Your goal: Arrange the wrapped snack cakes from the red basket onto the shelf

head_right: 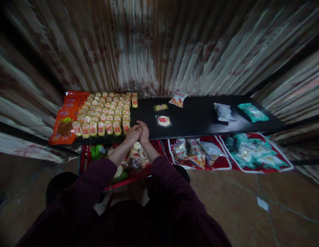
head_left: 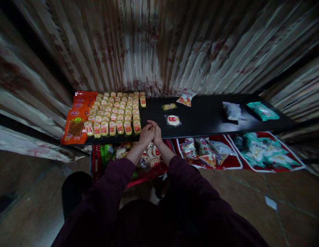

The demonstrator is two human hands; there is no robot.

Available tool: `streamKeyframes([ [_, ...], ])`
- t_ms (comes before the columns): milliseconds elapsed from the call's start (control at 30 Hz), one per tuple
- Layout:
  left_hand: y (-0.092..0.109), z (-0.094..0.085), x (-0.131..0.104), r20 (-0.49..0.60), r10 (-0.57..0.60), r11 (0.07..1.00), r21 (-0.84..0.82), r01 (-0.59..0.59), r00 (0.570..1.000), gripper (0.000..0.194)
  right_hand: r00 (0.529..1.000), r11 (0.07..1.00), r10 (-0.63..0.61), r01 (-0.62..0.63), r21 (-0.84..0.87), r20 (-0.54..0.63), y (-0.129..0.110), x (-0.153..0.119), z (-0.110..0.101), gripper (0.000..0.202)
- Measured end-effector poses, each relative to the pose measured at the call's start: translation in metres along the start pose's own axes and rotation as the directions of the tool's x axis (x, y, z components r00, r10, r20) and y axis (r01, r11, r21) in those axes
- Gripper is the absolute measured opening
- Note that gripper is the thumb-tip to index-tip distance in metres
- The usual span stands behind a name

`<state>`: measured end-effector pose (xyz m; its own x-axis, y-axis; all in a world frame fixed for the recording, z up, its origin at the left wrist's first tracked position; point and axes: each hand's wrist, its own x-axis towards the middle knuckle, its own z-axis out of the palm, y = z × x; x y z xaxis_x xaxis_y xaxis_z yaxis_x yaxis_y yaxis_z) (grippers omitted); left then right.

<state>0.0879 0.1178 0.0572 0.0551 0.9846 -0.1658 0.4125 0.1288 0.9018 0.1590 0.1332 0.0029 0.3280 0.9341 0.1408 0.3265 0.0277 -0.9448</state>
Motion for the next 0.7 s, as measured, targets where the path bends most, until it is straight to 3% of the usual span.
streamKeyframes([
  [233,-0.018,-0.007,-0.042,0.052,0.008,0.982,-0.188,0.002,0.999,0.021,0.989,0.989,-0.139,0.14,-0.037,0.045,-0.015,-0.052,-0.015,0.043],
  [400,-0.039,-0.012,-0.064,0.215,0.0,0.931,-0.356,0.079,0.977,0.016,0.968,0.952,-0.211,0.235,-0.196,0.135,-0.014,-0.089,-0.026,0.042],
  [533,-0.072,-0.012,-0.075,0.319,-0.105,0.92,-0.329,0.214,0.942,0.015,0.956,0.921,-0.055,0.16,-0.355,0.287,0.006,-0.113,-0.023,0.04],
  [700,-0.115,-0.007,-0.086,0.304,-0.282,0.908,-0.223,0.356,0.91,0.017,0.835,0.855,0.208,0.097,-0.509,0.509,0.028,-0.129,-0.008,0.03],
])
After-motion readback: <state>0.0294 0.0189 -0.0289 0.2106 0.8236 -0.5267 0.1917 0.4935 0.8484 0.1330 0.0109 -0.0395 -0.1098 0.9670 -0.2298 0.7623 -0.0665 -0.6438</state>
